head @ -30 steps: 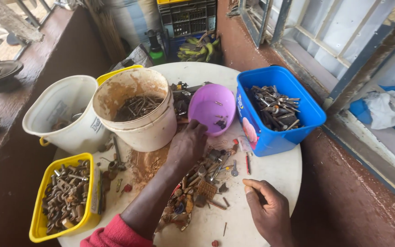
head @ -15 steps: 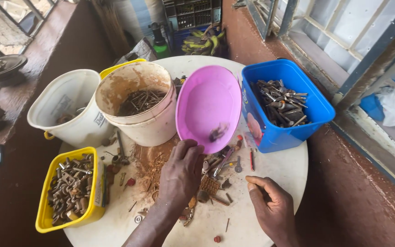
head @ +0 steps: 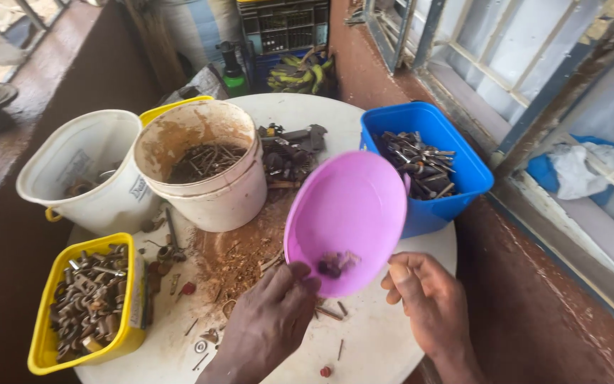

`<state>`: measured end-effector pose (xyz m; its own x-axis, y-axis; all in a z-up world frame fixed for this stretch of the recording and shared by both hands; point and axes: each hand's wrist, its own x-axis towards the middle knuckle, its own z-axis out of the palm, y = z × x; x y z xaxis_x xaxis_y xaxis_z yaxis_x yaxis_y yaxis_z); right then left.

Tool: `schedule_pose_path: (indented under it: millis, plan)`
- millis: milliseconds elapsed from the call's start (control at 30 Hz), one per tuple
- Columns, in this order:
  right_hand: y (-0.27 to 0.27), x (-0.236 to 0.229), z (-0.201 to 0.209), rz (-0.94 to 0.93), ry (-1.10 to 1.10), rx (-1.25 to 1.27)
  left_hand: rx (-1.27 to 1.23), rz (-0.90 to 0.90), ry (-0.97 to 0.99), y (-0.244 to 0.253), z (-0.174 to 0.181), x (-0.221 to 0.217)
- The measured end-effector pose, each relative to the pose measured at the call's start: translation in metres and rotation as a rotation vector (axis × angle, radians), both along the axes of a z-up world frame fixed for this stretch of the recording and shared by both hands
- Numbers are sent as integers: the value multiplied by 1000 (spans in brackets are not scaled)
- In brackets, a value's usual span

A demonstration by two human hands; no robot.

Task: Sorting various small metal hardware items like keys, screws, and bolts into different containers.

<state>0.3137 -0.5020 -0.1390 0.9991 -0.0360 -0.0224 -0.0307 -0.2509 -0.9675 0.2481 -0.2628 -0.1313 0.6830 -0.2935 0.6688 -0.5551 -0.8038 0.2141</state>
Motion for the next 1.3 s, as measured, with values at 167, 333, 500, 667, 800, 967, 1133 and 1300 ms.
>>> schedule_pose_path:
  millis: [167,333,500,667,800,967,1133,1300]
  plan:
    - [-1,22,62,138,206,-225,76,-62,-98,1,6,-10]
    - [-6,39,80,230,281,-252,95,-115,-99,0,6,-18]
    - [-26,68,88,101,58,-169,-10,-282,92,-5,14,-29]
    - [-53,110,116,166,53,-84,-60,-235,20,-4,19,-35]
    - [-72,149,115,-8,-51,-101,-57,-229,46,1,4,-37]
    - [-48,109,111,-211,-220,-510,-85,-173,30,15,-10,-45]
    - [-92,143,23,-280,-756,-796,-230,119,49,41,6,-58]
    - [-68,126,27,-312,-684,-260,-166,519,2,71,38,-56]
